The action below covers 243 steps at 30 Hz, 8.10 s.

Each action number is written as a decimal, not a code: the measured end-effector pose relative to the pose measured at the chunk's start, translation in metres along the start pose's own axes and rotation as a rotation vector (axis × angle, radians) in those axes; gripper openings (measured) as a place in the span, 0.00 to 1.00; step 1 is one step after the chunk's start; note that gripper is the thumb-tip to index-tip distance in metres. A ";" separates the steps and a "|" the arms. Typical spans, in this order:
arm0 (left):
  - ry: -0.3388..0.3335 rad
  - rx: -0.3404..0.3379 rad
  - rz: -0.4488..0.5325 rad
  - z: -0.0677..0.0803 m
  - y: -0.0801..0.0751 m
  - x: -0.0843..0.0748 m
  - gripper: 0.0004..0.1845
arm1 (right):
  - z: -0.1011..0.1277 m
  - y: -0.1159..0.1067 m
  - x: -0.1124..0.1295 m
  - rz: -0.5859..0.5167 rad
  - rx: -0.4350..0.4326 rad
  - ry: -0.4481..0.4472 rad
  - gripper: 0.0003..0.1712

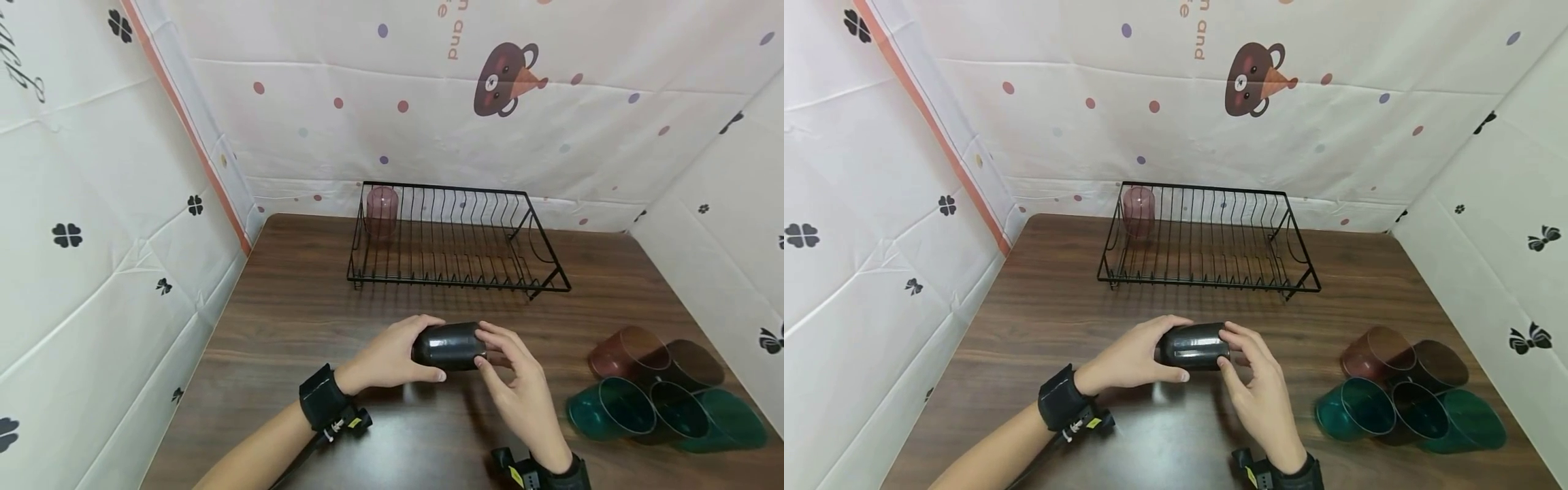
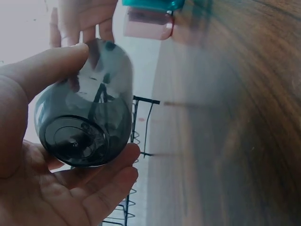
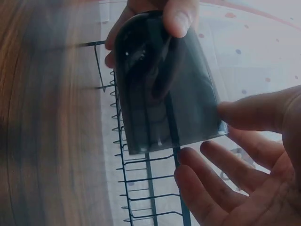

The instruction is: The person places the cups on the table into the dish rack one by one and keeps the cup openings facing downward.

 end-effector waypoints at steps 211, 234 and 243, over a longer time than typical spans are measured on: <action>-0.170 -0.050 -0.897 -0.202 -0.162 0.035 0.36 | 0.097 -0.116 -0.075 0.587 -0.525 0.387 0.09; 0.178 -0.018 -0.672 -0.122 -0.116 -0.062 0.21 | 0.089 -0.110 -0.074 0.560 -0.535 0.333 0.07; 0.277 0.041 -0.596 -0.090 -0.065 -0.076 0.21 | 0.083 -0.102 -0.072 0.540 -0.502 0.336 0.07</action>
Point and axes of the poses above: each hand's wrist, its own z-axis away from the middle knuckle, its own y-axis out of the palm, x = y × z, the point moved 8 cm from there along -z, towards the middle knuckle, and after that the axes turned 7 degrees about y, right-handed, at the moved point
